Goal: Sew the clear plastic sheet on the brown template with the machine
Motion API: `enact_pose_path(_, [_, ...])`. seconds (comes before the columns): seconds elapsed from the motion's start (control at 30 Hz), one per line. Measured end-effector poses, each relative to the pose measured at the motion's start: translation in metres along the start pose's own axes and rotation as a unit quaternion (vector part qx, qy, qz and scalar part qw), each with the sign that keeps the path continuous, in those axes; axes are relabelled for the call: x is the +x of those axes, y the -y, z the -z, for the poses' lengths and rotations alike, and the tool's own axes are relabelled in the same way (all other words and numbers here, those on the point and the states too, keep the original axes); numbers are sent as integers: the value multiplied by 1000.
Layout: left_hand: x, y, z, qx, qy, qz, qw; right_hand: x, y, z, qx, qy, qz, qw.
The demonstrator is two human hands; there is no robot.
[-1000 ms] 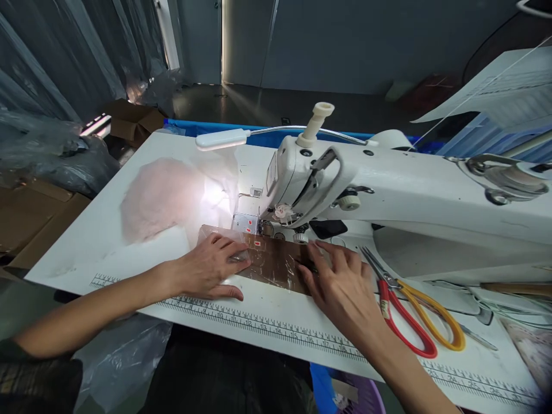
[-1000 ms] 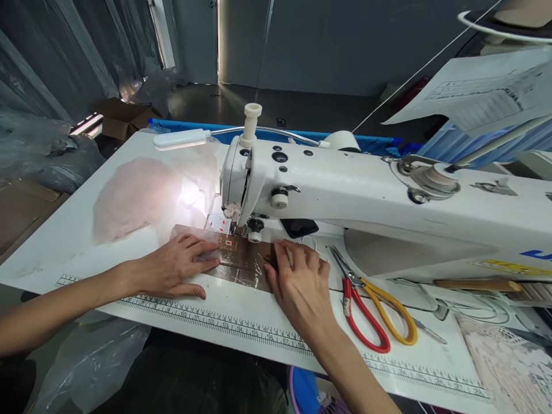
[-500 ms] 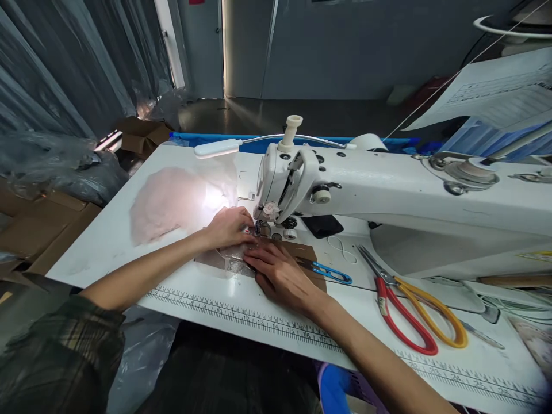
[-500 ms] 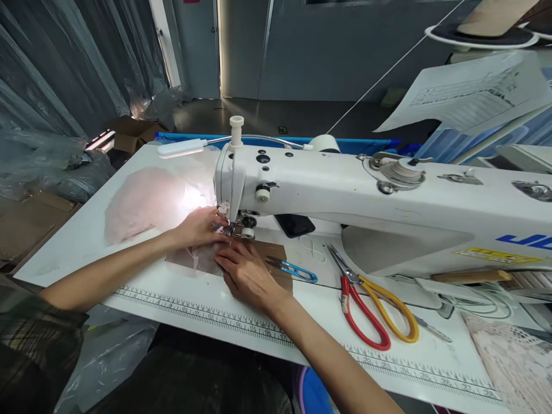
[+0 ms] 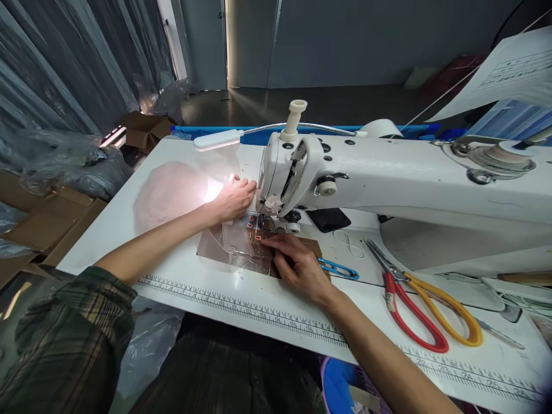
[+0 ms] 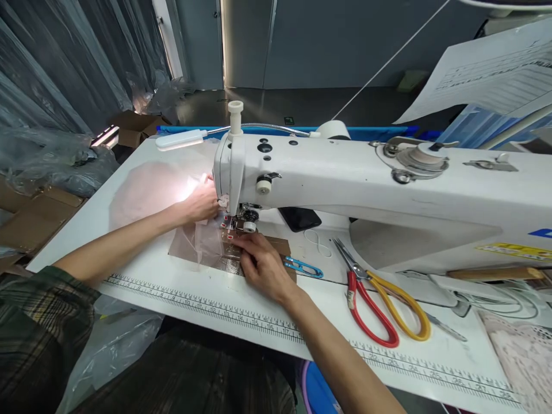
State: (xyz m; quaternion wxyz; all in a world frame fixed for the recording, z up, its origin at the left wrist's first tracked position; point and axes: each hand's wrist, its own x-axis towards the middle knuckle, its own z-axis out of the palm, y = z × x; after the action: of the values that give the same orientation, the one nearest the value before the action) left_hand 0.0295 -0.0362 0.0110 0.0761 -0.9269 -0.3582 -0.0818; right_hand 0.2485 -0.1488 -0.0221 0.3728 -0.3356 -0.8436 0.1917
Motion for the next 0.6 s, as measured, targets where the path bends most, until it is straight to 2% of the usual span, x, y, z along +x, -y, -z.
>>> enact_pose_path(0.1, [1,15,5,62,16,61,996,0,9,-3,-56,74,59,994])
enact_pose_path(0.17, [-5,19,11,87,25,98,991,0,11,-3,-91,105,75,987])
enact_pose_path(0.27, [-20,16,21,86,-20,113,990,-2,12,-3,-118,117,67,984])
enact_pose_path(0.33, [-34,4,26,75,-56,108,990,-3,13,-4,-127,118,62,983])
enact_pose_path(0.4, [-49,-14,26,38,-61,104,992,-3,14,-5,-137,116,59,982])
enact_pose_path(0.5, [-68,-46,21,-46,-15,84,995,-3,14,-5,-160,115,70,978])
enact_pose_path(0.6, [-75,-61,13,-43,21,56,997,-1,10,-2,-158,108,90,977])
